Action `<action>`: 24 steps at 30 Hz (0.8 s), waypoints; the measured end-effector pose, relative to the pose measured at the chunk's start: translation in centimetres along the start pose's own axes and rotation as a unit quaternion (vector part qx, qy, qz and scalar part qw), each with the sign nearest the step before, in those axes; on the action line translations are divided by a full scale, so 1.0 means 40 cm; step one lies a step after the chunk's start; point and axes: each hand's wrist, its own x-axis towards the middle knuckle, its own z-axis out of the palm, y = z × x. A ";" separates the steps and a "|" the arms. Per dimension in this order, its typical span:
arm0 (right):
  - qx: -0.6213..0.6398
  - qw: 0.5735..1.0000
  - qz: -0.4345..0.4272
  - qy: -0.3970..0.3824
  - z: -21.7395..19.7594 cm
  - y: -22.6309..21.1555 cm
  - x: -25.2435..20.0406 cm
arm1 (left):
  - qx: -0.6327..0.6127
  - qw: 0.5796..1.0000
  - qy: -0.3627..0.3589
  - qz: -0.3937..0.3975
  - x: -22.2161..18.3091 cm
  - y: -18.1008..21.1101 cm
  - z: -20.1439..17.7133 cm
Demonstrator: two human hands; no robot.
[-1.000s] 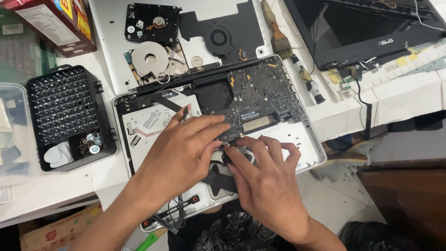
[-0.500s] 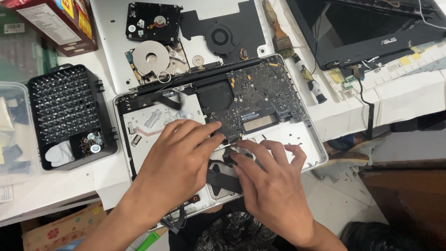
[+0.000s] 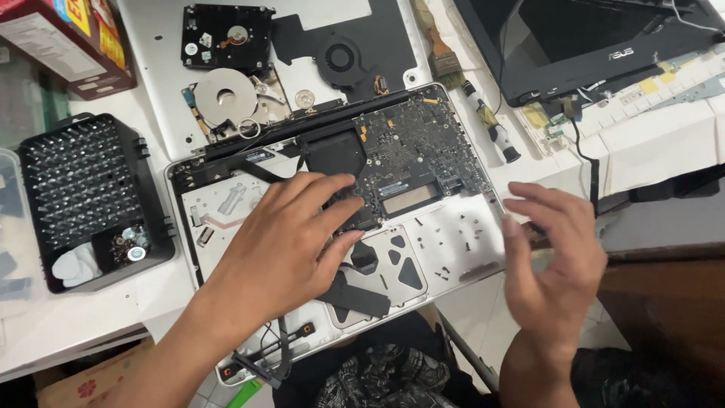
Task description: Carefully aligning and seating a motherboard into a laptop chassis during reassembly.
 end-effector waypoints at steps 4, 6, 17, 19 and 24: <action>0.013 0.999 0.032 -0.015 0.001 0.006 0.011 | 0.036 0.999 -0.029 -0.013 0.021 -0.013 0.019; 0.051 0.997 0.042 -0.041 0.017 0.014 0.009 | 0.024 0.998 -0.045 -0.025 0.027 -0.013 0.017; 0.068 0.992 0.047 -0.094 0.052 0.025 0.012 | -0.050 0.990 -0.127 -0.036 0.048 -0.020 0.007; 0.060 0.992 0.052 -0.096 0.057 0.022 0.014 | -0.067 0.986 -0.143 -0.044 0.050 -0.027 0.011; 0.045 0.993 0.062 -0.090 0.067 0.017 0.014 | -0.089 0.990 -0.109 -0.005 0.048 -0.034 0.020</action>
